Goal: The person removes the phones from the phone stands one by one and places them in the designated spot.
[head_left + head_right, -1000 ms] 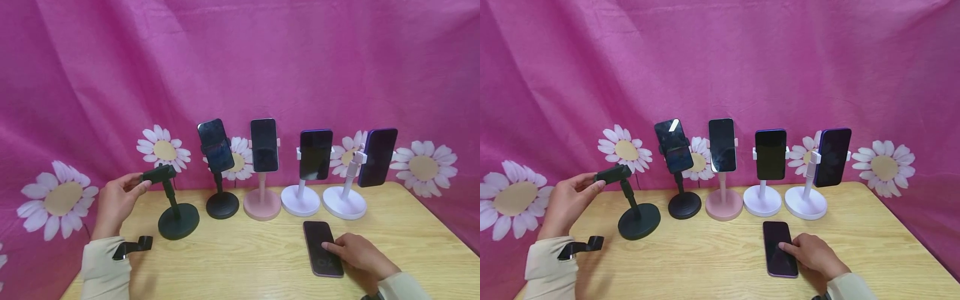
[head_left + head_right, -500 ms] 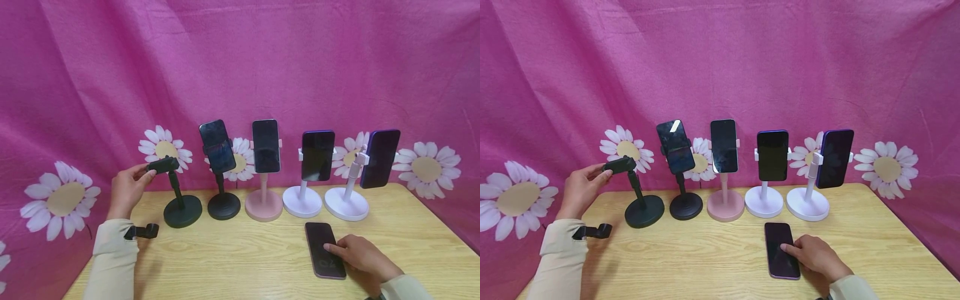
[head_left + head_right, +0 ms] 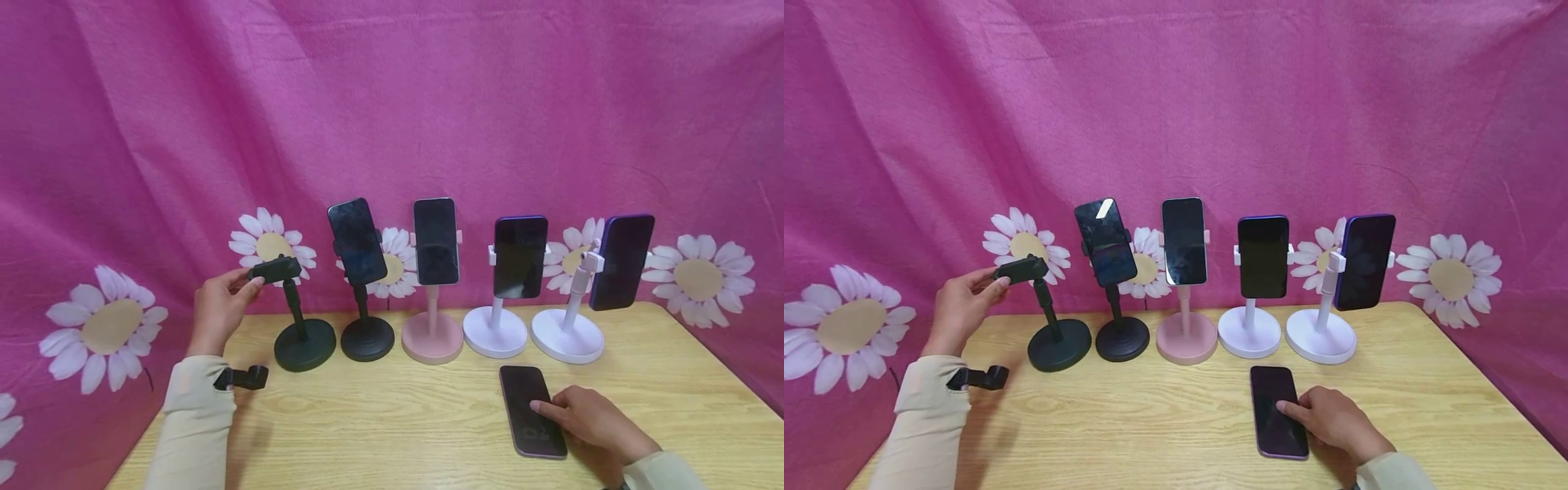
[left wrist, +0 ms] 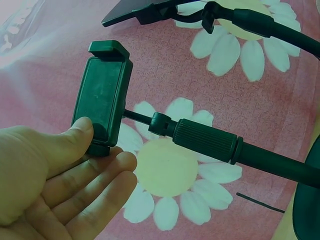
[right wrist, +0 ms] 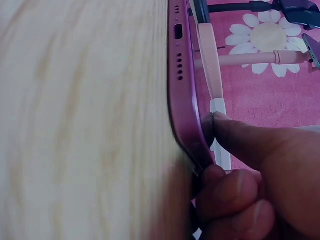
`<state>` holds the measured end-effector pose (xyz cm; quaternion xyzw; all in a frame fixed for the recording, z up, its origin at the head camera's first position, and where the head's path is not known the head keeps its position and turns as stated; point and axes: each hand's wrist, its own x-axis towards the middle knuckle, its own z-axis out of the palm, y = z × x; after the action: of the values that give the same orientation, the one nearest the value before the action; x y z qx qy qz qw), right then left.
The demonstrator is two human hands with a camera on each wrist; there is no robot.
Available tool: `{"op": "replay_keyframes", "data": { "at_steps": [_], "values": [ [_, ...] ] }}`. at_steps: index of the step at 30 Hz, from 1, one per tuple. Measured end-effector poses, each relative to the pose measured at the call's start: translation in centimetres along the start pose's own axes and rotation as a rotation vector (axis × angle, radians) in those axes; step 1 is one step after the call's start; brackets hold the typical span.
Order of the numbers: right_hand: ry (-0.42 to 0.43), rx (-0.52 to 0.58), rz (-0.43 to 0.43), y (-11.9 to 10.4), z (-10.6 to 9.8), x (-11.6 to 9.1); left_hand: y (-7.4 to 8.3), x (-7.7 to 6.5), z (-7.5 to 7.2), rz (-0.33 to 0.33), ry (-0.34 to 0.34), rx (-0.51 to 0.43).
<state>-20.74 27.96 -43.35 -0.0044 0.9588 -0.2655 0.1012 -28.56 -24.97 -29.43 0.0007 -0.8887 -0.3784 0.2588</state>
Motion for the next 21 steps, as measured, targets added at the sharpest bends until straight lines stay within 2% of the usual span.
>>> {"op": "replay_keyframes", "data": {
  "at_steps": [5, 13, 21],
  "values": [
    [0.000, 0.003, 0.004, 0.12, 0.01, 0.05, 0.05, 0.12, 0.28, 0.021, 0.023, 0.015],
    [-0.003, 0.007, -0.006, -0.02, -0.03, -0.09, 0.01, 0.19, 0.57, 0.009, 0.059, 0.031],
    [-0.012, 0.003, 0.016, -0.15, -0.20, -0.13, 0.43, 0.03, 0.56, 0.002, 0.059, 0.031]
  ]
}}
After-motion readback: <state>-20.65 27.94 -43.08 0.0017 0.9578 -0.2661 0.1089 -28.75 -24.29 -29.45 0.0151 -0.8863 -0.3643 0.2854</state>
